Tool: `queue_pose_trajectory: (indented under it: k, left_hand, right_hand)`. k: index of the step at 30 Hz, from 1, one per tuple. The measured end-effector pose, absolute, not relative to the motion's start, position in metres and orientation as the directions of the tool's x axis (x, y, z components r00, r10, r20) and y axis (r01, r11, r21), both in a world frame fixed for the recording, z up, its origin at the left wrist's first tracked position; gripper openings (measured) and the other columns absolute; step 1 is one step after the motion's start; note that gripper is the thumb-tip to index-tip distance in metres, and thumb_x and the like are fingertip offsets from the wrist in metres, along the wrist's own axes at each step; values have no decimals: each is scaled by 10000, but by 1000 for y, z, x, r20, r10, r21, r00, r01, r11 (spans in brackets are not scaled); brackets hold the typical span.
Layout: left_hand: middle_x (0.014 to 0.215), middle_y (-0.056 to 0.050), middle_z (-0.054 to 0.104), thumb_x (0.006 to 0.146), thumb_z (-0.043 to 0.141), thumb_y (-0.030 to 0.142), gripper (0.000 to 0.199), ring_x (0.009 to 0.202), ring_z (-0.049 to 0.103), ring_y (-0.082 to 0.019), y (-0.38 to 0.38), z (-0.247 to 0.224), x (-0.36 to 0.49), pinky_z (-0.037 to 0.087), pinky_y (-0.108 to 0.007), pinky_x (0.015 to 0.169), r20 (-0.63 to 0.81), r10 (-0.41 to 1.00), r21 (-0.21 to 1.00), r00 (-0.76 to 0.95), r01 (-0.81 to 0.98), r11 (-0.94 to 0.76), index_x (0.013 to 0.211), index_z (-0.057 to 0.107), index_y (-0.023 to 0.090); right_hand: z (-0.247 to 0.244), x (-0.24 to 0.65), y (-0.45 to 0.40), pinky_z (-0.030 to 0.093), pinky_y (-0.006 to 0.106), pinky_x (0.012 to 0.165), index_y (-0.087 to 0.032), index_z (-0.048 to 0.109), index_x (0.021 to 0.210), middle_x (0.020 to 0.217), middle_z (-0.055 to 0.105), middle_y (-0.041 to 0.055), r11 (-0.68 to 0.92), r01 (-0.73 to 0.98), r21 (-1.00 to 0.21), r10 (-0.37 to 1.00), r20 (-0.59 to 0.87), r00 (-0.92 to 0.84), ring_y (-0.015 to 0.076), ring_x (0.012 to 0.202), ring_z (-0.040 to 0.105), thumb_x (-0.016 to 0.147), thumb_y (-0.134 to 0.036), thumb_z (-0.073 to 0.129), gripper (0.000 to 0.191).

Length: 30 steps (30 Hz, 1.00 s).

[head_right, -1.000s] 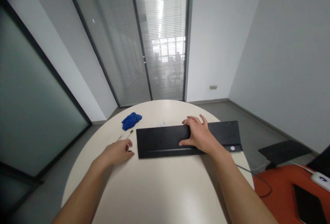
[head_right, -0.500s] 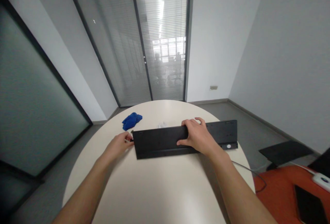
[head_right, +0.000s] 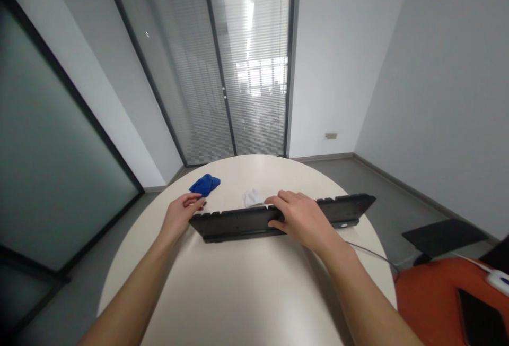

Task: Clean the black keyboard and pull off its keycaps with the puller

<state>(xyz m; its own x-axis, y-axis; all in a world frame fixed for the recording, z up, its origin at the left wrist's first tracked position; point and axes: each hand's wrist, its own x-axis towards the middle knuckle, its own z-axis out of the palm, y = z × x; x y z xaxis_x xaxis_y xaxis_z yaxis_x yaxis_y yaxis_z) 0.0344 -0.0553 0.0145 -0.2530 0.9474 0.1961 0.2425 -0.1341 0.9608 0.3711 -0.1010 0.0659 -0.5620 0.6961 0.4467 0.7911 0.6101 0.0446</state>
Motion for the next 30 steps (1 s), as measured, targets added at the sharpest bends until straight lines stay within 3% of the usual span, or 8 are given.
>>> queue_pose_trajectory:
  k: [7, 12, 17, 20, 25, 30]
  left_hand:
    - [925, -108, 755, 622, 765, 362, 364, 784, 705, -216, -55, 11, 35, 514, -273, 608, 165, 954, 956, -249, 280, -93, 889, 617, 163]
    - [952, -118, 762, 627, 773, 366, 355, 827, 711, -236, -55, 9, 35, 530, -305, 654, 144, 966, 956, -214, 281, -80, 870, 599, 174]
    - [972, -108, 759, 664, 724, 349, 331, 895, 705, -240, -54, 6, 39, 527, -358, 806, 167, 972, 950, -164, 292, -114, 925, 620, 173]
    - [993, -105, 751, 686, 699, 349, 308, 930, 688, -242, -54, 4, 42, 502, -367, 873, 215, 973, 908, -88, 386, -166, 930, 690, 159]
    - [798, -56, 728, 721, 670, 365, 312, 757, 656, -227, -58, 0, 45, 491, -342, 740, 188, 982, 782, 2, 605, -151, 947, 764, 172]
    - [799, -52, 721, 695, 699, 336, 302, 775, 650, -227, -61, 2, 46, 475, -335, 746, 133, 985, 763, 114, 622, -175, 939, 780, 177]
  right_hand:
    - [63, 356, -119, 399, 348, 693, -215, 546, 887, 891, 639, 52, 566, 822, 63, 742, 395, -541, 228, 784, 574, 831, -207, 643, 112]
    - [53, 347, -120, 387, 361, 792, -196, 529, 952, 916, 657, 64, 598, 802, 0, 771, 275, -574, 241, 867, 588, 756, -91, 598, 233]
    - [45, 343, -116, 390, 371, 868, -203, 510, 928, 990, 643, 68, 666, 738, -108, 740, 216, -637, 254, 958, 560, 718, -159, 642, 253]
    - [39, 342, -115, 410, 366, 883, -206, 519, 954, 1037, 627, 62, 694, 698, -174, 719, 206, -663, 256, 990, 539, 674, -182, 672, 320]
    - [33, 342, -114, 410, 385, 964, -204, 556, 1061, 1130, 604, 73, 723, 650, -234, 690, 216, -691, 266, 1049, 524, 642, -184, 686, 440]
    - [33, 343, -114, 397, 410, 1011, -204, 585, 1103, 1191, 584, 86, 731, 635, -248, 681, 207, -703, 283, 1102, 507, 638, -189, 687, 477]
